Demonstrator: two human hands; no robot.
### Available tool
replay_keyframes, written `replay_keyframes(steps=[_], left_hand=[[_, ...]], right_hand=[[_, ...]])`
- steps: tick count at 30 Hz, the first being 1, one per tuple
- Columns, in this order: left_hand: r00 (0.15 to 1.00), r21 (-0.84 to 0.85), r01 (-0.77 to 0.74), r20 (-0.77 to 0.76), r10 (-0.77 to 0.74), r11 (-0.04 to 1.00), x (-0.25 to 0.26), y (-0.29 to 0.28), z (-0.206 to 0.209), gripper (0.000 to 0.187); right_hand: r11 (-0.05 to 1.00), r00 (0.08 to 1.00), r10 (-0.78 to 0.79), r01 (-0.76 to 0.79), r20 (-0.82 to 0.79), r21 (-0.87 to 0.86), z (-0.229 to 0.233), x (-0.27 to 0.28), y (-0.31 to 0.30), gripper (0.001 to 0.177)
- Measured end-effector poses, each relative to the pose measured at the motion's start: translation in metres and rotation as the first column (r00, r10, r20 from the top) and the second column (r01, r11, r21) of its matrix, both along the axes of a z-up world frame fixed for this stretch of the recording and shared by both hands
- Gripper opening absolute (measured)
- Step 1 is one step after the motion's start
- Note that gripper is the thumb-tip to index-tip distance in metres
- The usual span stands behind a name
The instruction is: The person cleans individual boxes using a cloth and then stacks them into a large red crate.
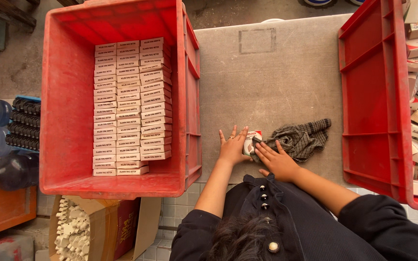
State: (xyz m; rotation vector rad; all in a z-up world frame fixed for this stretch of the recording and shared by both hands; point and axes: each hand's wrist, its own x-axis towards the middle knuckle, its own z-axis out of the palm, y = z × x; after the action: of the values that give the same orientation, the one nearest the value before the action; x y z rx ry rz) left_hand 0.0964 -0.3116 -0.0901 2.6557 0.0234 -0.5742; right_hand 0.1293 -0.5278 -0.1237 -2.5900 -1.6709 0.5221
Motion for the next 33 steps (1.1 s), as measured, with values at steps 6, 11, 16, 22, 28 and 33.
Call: replay_keyframes(steps=[6, 11, 16, 22, 28, 33], left_hand=[[0.999, -0.039, -0.005, -0.032, 0.004, 0.999, 0.000, 0.000, -0.002, 0.122], [0.998, -0.030, 0.007, -0.057, -0.009, 1.000, 0.005, 0.002, 0.002, 0.125], [0.998, -0.080, 0.028, -0.061, -0.033, 0.996, 0.012, 0.001, -0.015, 0.132], [0.999, -0.166, 0.024, 0.029, -0.019, 0.986, 0.024, 0.000, -0.023, 0.126], [0.999, -0.164, 0.020, 0.030, -0.015, 0.986, 0.037, -0.002, -0.029, 0.131], [0.999, -0.191, 0.003, 0.050, 0.006, 0.982, 0.034, 0.000, -0.024, 0.124]], right_hand=[[0.992, 0.988, -0.096, 0.086, 0.118, 0.088, -0.006, 0.023, 0.020, 0.070], [0.975, 0.978, -0.173, 0.154, 0.114, 0.159, -0.042, 0.010, 0.022, 0.067], [0.896, 0.997, -0.060, 0.035, 0.042, 0.443, -0.030, 0.015, -0.012, 0.057], [0.650, 0.611, -0.610, 0.750, -0.504, 0.123, -0.016, 0.058, 0.019, 0.051], [0.640, 0.811, -0.504, 0.581, -0.295, 0.503, -0.026, 0.057, 0.041, 0.023], [0.937, 0.948, -0.242, 0.174, 0.206, 0.303, -0.008, 0.010, 0.020, 0.062]])
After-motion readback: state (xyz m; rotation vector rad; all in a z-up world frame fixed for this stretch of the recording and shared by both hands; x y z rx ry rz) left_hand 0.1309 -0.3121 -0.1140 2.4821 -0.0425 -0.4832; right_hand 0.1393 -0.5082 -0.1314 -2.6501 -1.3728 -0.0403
